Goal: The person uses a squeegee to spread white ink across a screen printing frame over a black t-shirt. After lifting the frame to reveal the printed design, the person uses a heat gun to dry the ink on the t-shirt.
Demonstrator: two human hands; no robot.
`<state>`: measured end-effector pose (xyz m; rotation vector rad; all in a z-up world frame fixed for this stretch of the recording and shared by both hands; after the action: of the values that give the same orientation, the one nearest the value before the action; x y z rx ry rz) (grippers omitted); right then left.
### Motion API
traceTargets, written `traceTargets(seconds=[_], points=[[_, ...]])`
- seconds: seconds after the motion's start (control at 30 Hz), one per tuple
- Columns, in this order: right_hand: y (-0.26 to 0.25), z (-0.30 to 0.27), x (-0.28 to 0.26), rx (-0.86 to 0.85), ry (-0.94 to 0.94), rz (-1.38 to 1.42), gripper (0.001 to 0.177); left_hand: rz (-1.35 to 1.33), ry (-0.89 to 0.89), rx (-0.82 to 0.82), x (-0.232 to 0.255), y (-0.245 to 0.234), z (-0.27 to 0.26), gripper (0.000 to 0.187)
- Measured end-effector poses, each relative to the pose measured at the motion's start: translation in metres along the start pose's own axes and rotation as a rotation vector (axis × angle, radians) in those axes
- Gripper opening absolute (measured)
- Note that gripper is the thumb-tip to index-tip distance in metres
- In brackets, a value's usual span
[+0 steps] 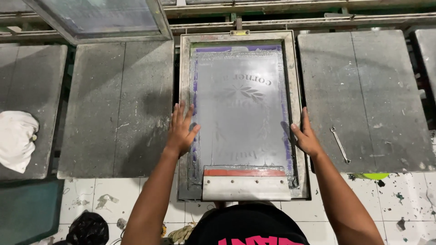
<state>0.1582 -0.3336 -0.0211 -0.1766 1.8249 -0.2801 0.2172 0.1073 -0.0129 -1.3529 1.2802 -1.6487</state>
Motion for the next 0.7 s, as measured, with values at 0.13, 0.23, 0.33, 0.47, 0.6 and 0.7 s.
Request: traceTargets(seconds=[0.13, 0.23, 0.33, 0.47, 0.6, 0.7], points=[[-0.002, 0.002, 0.003, 0.003, -0.002, 0.018, 0.078, -0.013, -0.004, -0.014, -0.005, 0.008, 0.003, 0.076], [-0.002, 0.005, 0.012, -0.004, -0.021, 0.120, 0.077, -0.272, -0.027, 0.035, -0.010, 0.008, 0.002, 0.076], [-0.003, 0.008, 0.020, -0.017, -0.061, 0.175, 0.075, -0.438, -0.060, 0.037, -0.014, 0.009, 0.001, 0.077], [-0.003, 0.013, 0.031, -0.030, -0.102, 0.263, 0.075, -0.585, -0.056, 0.065, -0.023, 0.014, 0.003, 0.070], [-0.007, 0.018, 0.048, -0.037, -0.125, 0.290, 0.077, -0.674, -0.038, 0.069, -0.026, 0.015, 0.000, 0.077], [-0.008, 0.019, 0.051, -0.033, -0.134, 0.295, 0.076, -0.709, -0.023, 0.086, -0.025, 0.014, 0.000, 0.080]])
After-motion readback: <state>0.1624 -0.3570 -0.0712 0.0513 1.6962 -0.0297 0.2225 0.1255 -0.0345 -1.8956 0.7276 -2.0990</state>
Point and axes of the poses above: each hand's wrist, its own z-axis towards the middle knuckle, its own y-axis out of the palm, x = y × z, the point moved 6 cm from there along z, towards the middle knuckle, and after that the axes turned 10 degrees about z, right-handed, at the moved point
